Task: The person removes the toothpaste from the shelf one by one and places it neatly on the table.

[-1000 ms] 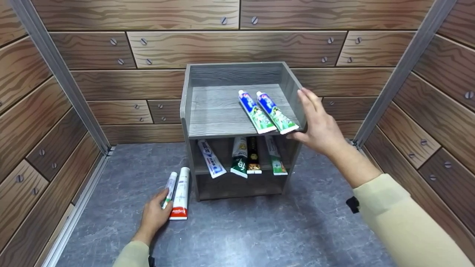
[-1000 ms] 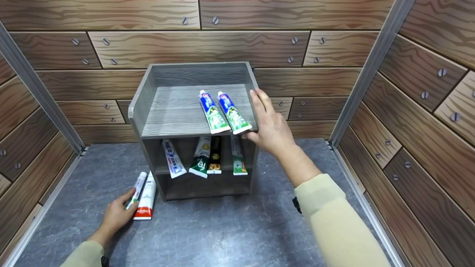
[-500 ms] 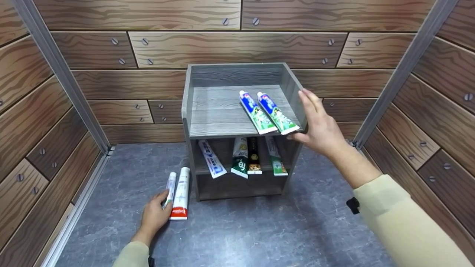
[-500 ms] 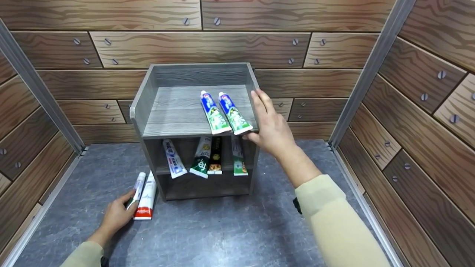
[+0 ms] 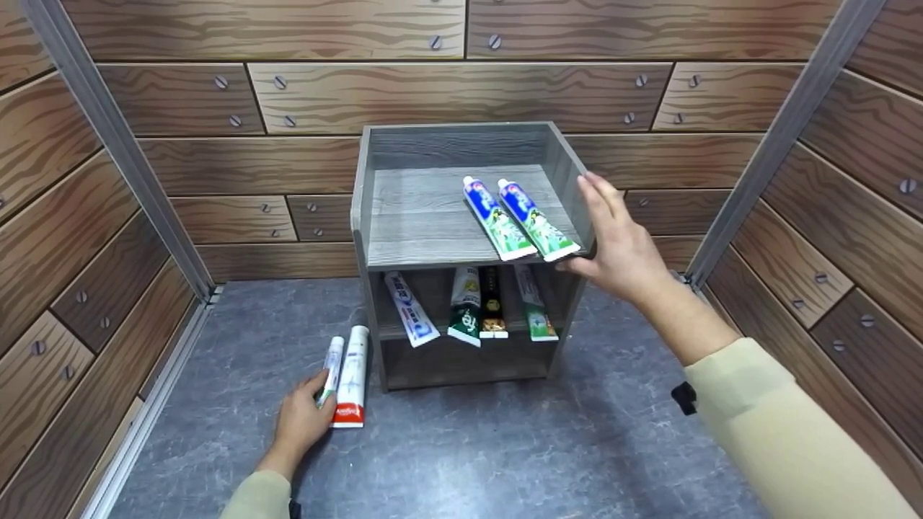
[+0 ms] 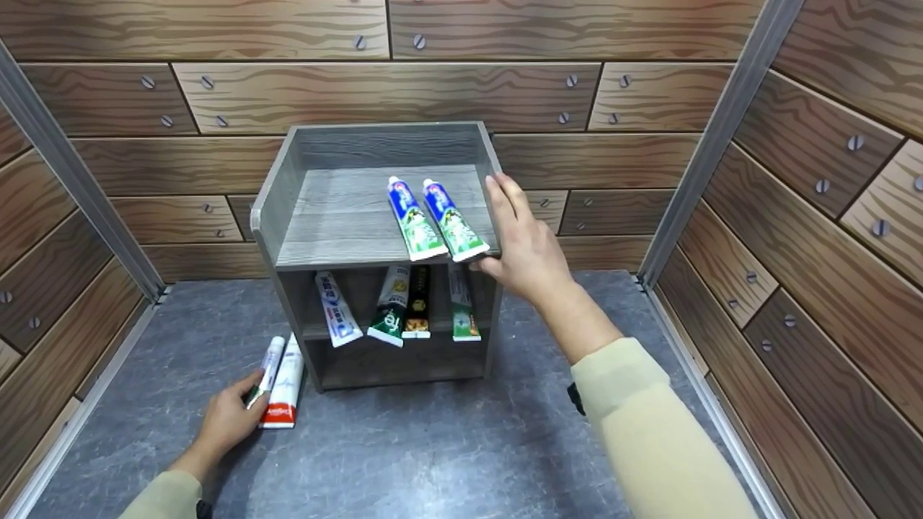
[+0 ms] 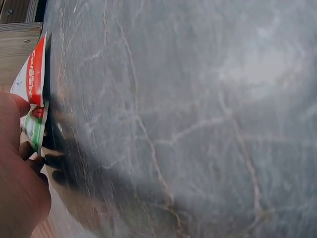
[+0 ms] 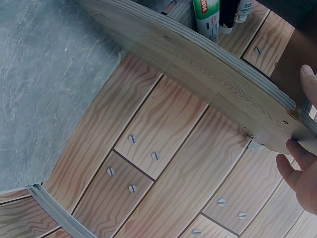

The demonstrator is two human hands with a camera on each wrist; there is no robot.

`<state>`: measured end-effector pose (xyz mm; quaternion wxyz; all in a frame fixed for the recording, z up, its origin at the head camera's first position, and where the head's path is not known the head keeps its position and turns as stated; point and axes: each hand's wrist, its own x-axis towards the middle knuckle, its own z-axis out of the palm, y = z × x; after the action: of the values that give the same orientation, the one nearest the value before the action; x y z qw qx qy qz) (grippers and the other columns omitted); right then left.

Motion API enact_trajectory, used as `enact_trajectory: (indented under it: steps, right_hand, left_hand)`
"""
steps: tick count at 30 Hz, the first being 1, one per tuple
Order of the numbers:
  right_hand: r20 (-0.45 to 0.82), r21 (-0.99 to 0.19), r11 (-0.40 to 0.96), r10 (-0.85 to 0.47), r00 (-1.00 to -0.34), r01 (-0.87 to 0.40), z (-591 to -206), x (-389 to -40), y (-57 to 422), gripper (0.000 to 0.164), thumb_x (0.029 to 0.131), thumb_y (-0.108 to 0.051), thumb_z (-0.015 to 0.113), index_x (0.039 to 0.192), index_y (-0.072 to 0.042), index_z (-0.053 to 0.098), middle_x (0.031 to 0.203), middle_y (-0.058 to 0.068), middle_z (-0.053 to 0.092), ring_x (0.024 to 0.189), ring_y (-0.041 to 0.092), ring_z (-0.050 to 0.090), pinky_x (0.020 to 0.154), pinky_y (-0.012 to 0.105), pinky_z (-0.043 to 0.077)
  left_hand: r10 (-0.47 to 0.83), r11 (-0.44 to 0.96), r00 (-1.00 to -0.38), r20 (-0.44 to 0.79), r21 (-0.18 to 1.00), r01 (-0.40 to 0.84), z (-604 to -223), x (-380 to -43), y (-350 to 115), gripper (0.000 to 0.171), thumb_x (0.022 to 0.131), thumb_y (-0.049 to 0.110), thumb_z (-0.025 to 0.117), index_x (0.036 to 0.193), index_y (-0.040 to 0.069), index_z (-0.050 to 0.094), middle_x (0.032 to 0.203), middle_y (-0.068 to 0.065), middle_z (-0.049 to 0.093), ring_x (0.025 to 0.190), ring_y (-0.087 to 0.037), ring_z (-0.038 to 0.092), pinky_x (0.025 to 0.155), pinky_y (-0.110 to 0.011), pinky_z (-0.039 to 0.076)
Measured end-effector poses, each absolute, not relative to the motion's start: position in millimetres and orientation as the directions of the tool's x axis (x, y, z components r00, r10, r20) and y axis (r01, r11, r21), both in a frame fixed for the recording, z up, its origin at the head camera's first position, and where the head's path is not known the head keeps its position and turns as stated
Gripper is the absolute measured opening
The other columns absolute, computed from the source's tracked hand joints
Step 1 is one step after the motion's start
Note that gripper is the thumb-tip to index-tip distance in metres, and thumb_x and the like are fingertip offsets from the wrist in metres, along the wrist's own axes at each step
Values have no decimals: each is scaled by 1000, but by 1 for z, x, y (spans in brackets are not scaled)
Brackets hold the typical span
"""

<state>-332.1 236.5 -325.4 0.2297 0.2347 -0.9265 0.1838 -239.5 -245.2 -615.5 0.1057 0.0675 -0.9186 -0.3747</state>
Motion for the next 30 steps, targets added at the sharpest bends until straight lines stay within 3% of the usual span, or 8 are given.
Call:
enact_trajectory:
  steps: [7,13,25,30]
  right_hand:
    - [513,-222,823,-357,-781,-522,-326,-332,237,126,71,-19,99,169,-14,20,173,8,22,82,45,66,76,58,57]
    - [526,-211,820,-364,-769,-532,-326,-331,238,123,71,-18,98,168,-13,22,173,9,23,85,45,65,78,58,56]
    - [501,-226,827,-354,-790,-514,-326,-331,238,125,73,-19,98,170,-15,19,174,6,20,83,43,65,78,56,56]
    - [499,-226,827,-355,-791,-514,-325,-331,238,125,72,-19,98,170,-15,20,175,6,20,82,42,65,76,55,56]
  left_hand:
    - [-192,720,-970,149,693,-36,-605,-240,-244,54,96,10,68,147,-6,58,140,-33,61,129,-47,60,109,-61,46]
    - [-137,731,-954,265,677,84,-583,-242,-236,53,95,8,72,145,-5,61,136,-30,65,125,-44,64,107,-59,49]
    - [54,762,-807,589,498,415,-531,-230,-198,50,86,7,81,134,-3,70,129,-25,71,121,-45,68,102,-59,53]
    - [113,784,-762,638,414,463,-509,-222,-181,51,88,16,82,134,-2,70,126,-22,74,116,-39,72,102,-58,54]
